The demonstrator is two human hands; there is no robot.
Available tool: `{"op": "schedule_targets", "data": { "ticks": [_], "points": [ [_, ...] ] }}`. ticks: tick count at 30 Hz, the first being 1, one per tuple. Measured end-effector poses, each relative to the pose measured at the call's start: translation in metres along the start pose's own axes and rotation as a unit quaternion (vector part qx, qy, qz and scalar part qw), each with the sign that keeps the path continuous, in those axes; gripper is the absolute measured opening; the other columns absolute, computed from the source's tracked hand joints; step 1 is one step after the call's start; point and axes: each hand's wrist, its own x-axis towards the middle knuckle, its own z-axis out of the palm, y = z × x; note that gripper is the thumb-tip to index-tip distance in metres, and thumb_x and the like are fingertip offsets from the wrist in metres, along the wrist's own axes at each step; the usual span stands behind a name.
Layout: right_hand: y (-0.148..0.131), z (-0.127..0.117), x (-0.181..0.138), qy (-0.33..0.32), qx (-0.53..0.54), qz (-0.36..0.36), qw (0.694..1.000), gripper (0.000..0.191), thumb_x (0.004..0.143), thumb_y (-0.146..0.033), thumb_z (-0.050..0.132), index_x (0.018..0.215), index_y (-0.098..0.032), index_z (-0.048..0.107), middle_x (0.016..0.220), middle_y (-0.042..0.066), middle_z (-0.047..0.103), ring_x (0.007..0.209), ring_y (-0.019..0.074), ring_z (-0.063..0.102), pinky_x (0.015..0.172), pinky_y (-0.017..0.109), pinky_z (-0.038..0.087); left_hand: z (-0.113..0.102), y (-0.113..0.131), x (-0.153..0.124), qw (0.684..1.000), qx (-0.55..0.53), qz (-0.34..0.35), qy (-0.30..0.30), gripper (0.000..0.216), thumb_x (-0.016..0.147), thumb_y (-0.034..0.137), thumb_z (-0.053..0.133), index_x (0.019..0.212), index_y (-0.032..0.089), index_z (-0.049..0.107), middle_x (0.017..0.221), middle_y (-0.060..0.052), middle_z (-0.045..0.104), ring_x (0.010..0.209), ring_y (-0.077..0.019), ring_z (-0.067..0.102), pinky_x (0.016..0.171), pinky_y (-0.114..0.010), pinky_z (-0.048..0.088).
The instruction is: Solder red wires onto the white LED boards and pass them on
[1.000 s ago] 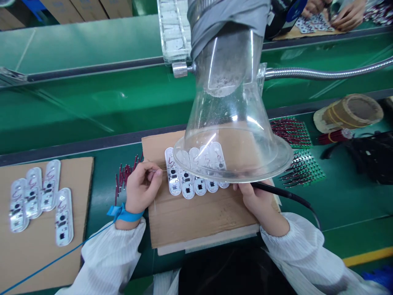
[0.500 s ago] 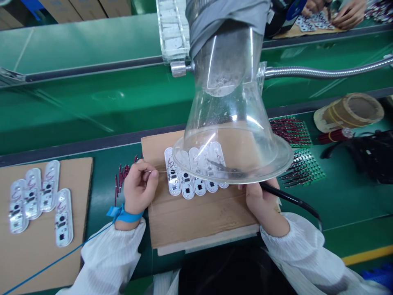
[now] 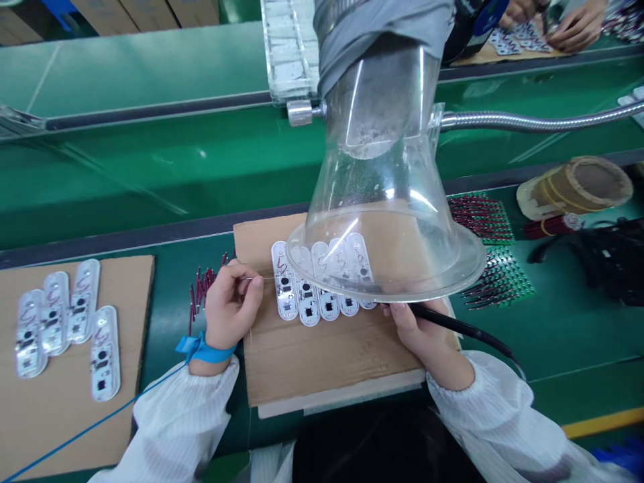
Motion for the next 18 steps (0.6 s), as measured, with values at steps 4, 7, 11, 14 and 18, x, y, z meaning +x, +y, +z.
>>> {"op": "schedule_targets", "data": {
  "ticks": [4,7,11,14,18],
  "points": [
    [-0.006,-0.003,0.002,-0.029,-0.035,-0.001,0.999,0.037,0.115,-0.051,0.064,0.090,-0.025,0.071,0.076,0.002,0.074,0.067,0.0205,0.072,0.065,0.034,0.058,0.000,0.000,0.001,1.000,-0.003,0.004,-0.002,0.012,0.102,0.015,0.069,0.098,0.024,0.063,0.072,0.007,0.046,0.063,-0.0127,0.043,0.063,-0.029,0.038],
    [-0.010,-0.005,0.005,-0.058,-0.050,0.011,0.997,0.036,0.115,-0.051,0.064,0.092,-0.026,0.072,0.078,0.004,0.077,0.070,0.0220,0.073,0.066,0.035,0.059,0.001,0.001,0.001,1.000,-0.007,0.007,0.001,0.013,0.101,0.013,0.069,0.098,0.024,0.064,0.073,0.007,0.046,0.063,-0.0122,0.043,0.064,-0.029,0.038],
    [-0.014,-0.005,0.010,-0.086,-0.038,0.019,0.995,0.026,0.113,-0.049,0.068,0.101,-0.027,0.076,0.084,0.005,0.081,0.073,0.0237,0.076,0.066,0.036,0.062,0.001,0.002,0.002,1.000,-0.006,0.001,0.003,0.014,0.100,0.012,0.069,0.098,0.024,0.064,0.073,0.007,0.045,0.063,-0.0118,0.043,0.065,-0.028,0.039],
    [-0.014,-0.004,0.012,-0.084,-0.033,0.020,0.996,0.030,0.110,-0.055,0.072,0.101,-0.027,0.078,0.084,0.005,0.081,0.077,0.0249,0.077,0.071,0.037,0.065,0.002,0.001,0.002,1.000,-0.004,-0.007,0.000,0.013,0.100,0.014,0.070,0.098,0.024,0.064,0.072,0.007,0.044,0.062,-0.0118,0.043,0.064,-0.028,0.039],
    [-0.014,-0.003,0.012,-0.083,-0.040,0.031,0.995,0.031,0.107,-0.058,0.075,0.105,-0.027,0.080,0.086,0.006,0.082,0.084,0.0275,0.080,0.077,0.039,0.068,0.001,-0.001,-0.002,0.999,0.011,-0.037,-0.009,0.008,0.101,0.021,0.071,0.097,0.025,0.065,0.070,0.006,0.046,0.062,-0.0134,0.045,0.062,-0.028,0.040]
  ]
}}
